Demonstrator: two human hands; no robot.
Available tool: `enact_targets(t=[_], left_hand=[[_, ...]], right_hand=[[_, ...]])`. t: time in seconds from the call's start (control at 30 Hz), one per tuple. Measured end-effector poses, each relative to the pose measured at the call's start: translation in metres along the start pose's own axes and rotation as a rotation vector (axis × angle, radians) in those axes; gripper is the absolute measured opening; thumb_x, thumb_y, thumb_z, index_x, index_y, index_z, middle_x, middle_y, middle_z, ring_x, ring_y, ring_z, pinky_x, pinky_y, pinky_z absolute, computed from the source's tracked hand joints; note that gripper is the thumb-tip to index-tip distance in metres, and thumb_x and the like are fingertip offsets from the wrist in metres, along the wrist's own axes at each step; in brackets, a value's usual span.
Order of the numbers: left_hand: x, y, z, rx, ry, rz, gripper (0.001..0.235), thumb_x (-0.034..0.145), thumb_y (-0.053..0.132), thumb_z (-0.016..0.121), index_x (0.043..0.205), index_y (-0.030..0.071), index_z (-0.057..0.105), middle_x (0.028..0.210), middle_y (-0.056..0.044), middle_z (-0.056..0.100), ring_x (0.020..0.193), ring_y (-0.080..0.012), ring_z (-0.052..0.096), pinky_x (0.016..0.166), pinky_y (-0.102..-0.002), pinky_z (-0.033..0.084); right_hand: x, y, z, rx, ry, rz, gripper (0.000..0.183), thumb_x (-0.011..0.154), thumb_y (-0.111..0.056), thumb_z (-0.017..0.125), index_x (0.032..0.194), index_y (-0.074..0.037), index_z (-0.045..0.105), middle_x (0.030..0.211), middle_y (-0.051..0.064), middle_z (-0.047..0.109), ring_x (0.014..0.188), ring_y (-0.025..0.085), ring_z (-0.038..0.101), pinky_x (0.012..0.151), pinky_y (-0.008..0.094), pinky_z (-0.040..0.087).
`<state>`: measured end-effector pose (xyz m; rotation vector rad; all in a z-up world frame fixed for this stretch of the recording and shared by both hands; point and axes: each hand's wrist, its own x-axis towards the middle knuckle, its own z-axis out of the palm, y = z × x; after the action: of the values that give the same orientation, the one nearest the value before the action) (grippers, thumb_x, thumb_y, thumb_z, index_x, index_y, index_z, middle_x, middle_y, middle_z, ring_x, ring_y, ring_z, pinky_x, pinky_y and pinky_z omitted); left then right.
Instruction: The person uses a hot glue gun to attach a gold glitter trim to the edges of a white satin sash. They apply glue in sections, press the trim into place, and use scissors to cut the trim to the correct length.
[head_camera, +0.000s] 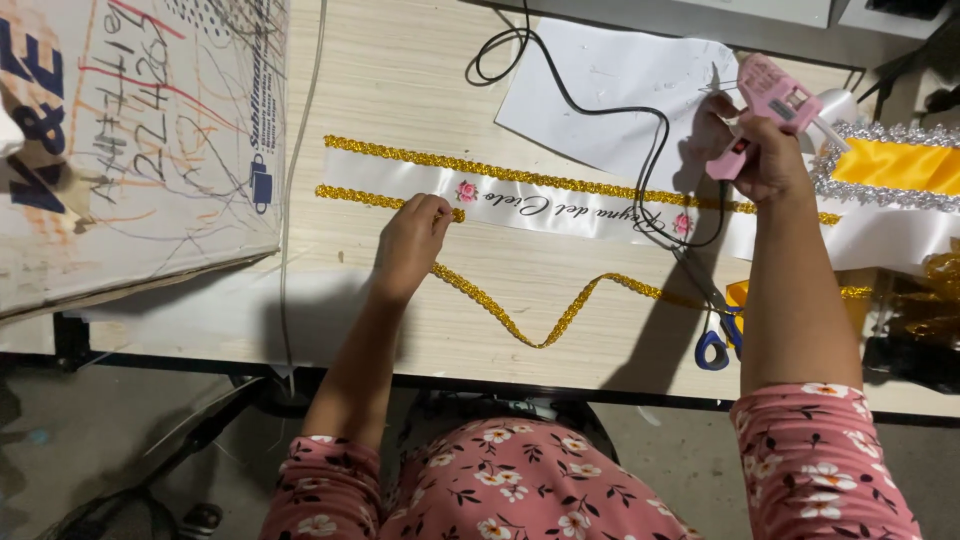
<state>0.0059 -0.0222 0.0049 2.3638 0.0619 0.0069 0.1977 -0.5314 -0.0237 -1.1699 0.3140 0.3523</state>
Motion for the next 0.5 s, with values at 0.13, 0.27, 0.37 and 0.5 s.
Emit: enact_targets(t=[0.13, 0.27, 0.37, 0.5], left_hand=[[0.001, -0.003, 0.000, 0.002, 0.013, 0.018, 0.008, 0.095, 0.013, 0.072, 0.100, 0.009, 0.067, 0.100, -0.007, 0.071, 0.087, -0.0279, 0.070, 0.073, -0.039, 0.056], [0.002, 0.000, 0.000, -0.008, 0.003, 0.016, 0.007, 0.095, 0.013, 0.071, 0.100, 0.009, 0.067, 0.101, -0.007, 0.071, 0.085, -0.0276, 0.070, 0.071, -0.039, 0.057], [-0.001, 0.001, -0.005, -0.009, 0.028, 0.012, 0.008, 0.096, 0.013, 0.071, 0.100, 0.009, 0.066, 0.101, -0.007, 0.071, 0.086, -0.0291, 0.070, 0.072, -0.040, 0.056], [0.003, 0.007, -0.018, -0.014, -0.011, -0.022, 0.009, 0.096, 0.016, 0.070, 0.102, 0.010, 0.067, 0.101, -0.007, 0.069, 0.087, -0.0304, 0.069, 0.074, -0.041, 0.056]], right_hand=[[-0.022, -0.022, 0.053, -0.033, -0.072, -0.013, 0.058, 0.091, -0.010, 0.066, 0.146, -0.011, 0.051, 0.138, 0.003, 0.059, 0.122, 0.025, 0.064, 0.095, 0.061, 0.055], [-0.020, -0.028, 0.056, -0.039, -0.073, -0.031, 0.057, 0.090, -0.013, 0.068, 0.144, -0.015, 0.049, 0.139, 0.003, 0.058, 0.127, 0.027, 0.063, 0.088, 0.059, 0.056], [-0.015, -0.023, 0.030, -0.242, -0.050, -0.059, 0.050, 0.100, -0.014, 0.074, 0.145, -0.005, 0.053, 0.133, 0.007, 0.061, 0.124, 0.020, 0.069, 0.088, 0.052, 0.064], [-0.056, -0.040, 0.067, -0.896, 0.107, -0.178, 0.035, 0.110, -0.018, 0.078, 0.135, 0.002, 0.065, 0.112, 0.011, 0.072, 0.087, 0.016, 0.066, 0.073, 0.034, 0.051]])
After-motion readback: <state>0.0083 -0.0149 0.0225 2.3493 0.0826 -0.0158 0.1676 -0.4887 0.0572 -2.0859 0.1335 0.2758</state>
